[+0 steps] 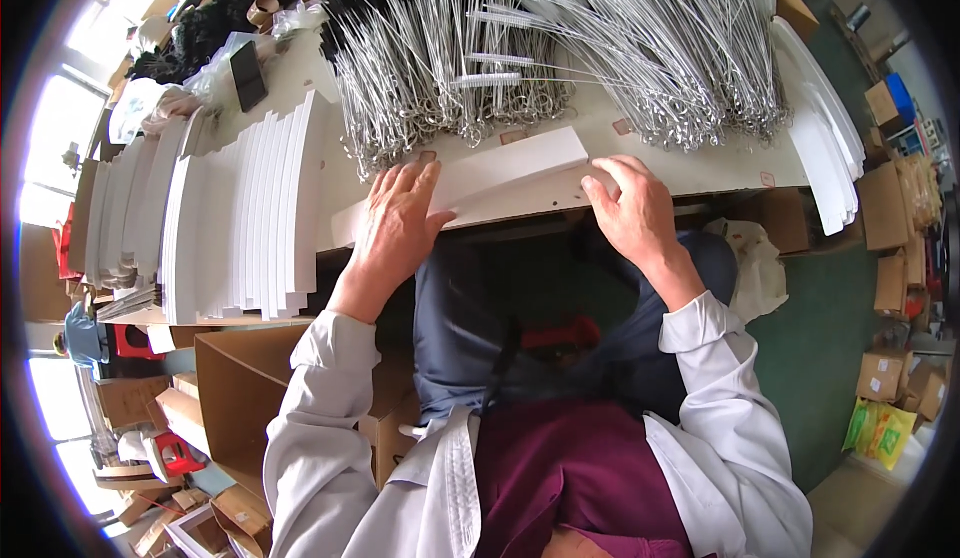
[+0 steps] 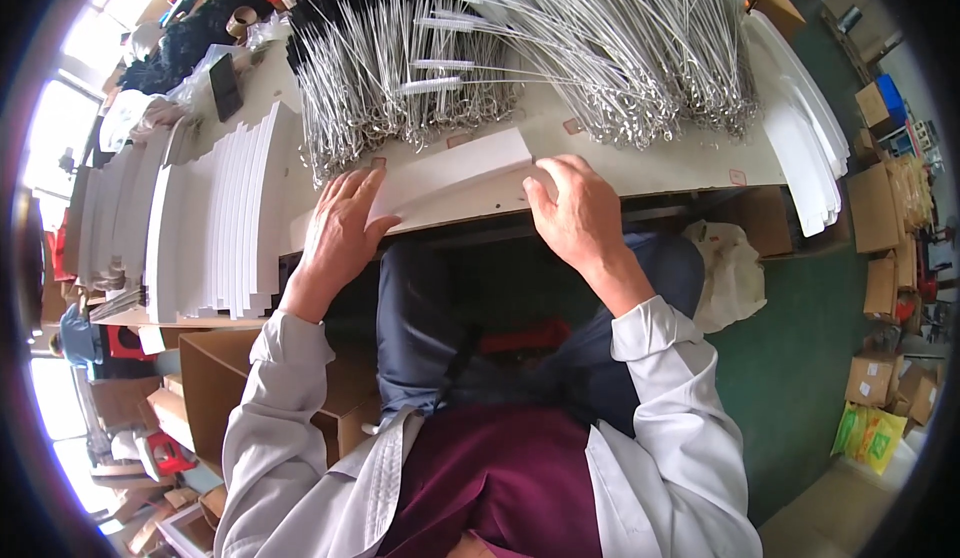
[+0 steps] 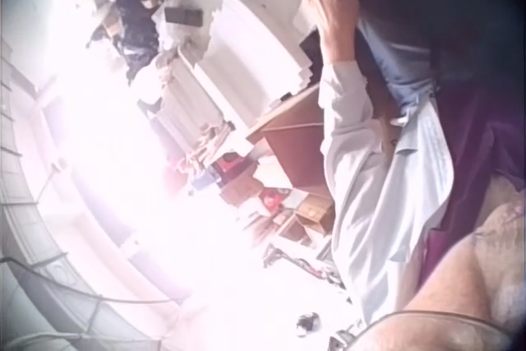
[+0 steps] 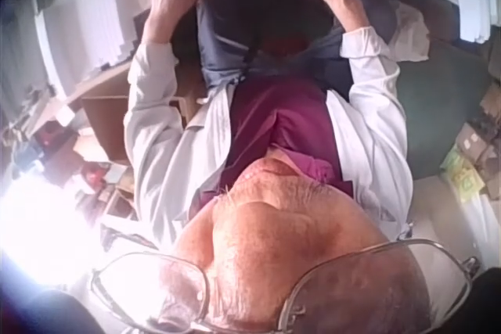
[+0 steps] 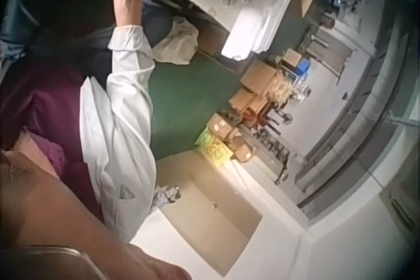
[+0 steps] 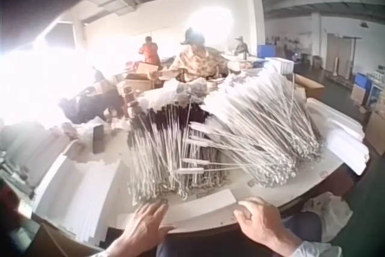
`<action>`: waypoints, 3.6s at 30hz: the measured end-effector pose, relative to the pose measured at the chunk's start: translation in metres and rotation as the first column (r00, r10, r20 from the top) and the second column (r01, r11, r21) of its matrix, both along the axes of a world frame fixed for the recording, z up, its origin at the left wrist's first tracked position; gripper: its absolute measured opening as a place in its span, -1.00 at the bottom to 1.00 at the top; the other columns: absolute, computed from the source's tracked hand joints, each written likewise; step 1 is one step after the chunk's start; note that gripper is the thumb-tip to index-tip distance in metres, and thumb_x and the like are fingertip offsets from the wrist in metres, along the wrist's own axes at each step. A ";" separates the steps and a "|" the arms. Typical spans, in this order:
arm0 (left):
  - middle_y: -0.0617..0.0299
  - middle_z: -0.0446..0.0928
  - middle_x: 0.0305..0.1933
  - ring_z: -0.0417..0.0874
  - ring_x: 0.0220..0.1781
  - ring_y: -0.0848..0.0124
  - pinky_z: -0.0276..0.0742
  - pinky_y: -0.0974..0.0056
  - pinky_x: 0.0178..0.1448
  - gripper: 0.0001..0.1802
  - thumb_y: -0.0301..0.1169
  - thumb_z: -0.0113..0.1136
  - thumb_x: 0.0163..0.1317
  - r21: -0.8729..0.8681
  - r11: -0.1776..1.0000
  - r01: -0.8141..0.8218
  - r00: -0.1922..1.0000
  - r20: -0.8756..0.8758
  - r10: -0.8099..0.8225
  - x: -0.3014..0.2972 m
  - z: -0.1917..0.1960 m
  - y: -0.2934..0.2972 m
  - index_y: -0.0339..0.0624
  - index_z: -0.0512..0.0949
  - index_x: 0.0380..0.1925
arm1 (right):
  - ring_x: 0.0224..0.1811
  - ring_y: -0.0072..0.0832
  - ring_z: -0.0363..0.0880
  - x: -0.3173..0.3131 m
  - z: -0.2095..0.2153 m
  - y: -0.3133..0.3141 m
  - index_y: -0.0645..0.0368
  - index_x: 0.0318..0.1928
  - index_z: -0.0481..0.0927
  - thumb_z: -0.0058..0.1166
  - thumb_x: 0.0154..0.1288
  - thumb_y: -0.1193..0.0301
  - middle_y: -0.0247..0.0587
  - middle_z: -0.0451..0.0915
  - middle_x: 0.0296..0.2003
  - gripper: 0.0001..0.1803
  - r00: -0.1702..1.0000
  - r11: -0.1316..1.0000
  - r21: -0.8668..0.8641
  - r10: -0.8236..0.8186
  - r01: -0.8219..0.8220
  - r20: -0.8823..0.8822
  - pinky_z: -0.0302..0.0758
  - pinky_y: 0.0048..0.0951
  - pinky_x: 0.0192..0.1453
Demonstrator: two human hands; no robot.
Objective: Placing multiple metal wire brushes into a white cardboard sleeve and folding the ends.
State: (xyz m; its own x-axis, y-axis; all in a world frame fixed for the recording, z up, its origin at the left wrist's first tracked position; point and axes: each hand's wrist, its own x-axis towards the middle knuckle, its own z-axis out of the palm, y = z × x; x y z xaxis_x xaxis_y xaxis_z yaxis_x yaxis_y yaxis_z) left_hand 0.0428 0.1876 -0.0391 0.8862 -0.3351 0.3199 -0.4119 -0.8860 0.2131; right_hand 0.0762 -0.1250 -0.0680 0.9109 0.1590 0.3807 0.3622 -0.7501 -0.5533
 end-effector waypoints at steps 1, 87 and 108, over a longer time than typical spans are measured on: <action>-0.14 0.54 0.15 0.53 0.24 -0.08 0.42 -0.04 0.37 -0.38 -0.37 0.44 0.17 0.001 1.000 -0.004 1.000 0.001 0.004 -0.003 0.002 0.001 -0.38 0.49 0.20 | -0.14 -0.04 0.72 0.001 0.003 0.002 0.26 -0.03 0.68 0.23 0.36 0.28 0.02 0.70 -0.07 -0.68 0.998 1.000 0.000 0.017 -0.017 -0.053 0.63 -0.15 0.00; 0.16 0.71 -0.17 0.68 -0.17 0.58 0.61 0.41 -0.02 -0.96 -0.61 0.29 0.24 -0.741 0.670 0.050 0.987 0.138 0.079 0.065 0.174 0.043 -0.35 0.61 -0.36 | -0.03 0.01 0.70 0.152 0.036 0.169 0.09 0.44 0.37 -0.04 0.51 0.30 0.08 0.60 0.08 -0.46 0.964 0.959 -0.119 0.249 -0.258 -0.091 0.65 -0.04 0.10; 0.06 0.64 -0.01 0.70 -0.15 0.32 0.63 0.24 0.04 -0.74 -0.41 0.06 0.51 -0.751 0.628 0.203 0.969 0.062 -0.239 0.009 0.277 0.118 -0.40 0.58 -0.01 | -0.55 -0.60 0.66 0.169 0.049 0.114 0.26 -0.12 0.75 0.21 0.48 0.34 -0.19 0.76 -0.33 -0.78 0.823 0.542 0.781 0.564 -0.310 -0.064 0.65 -0.51 -0.52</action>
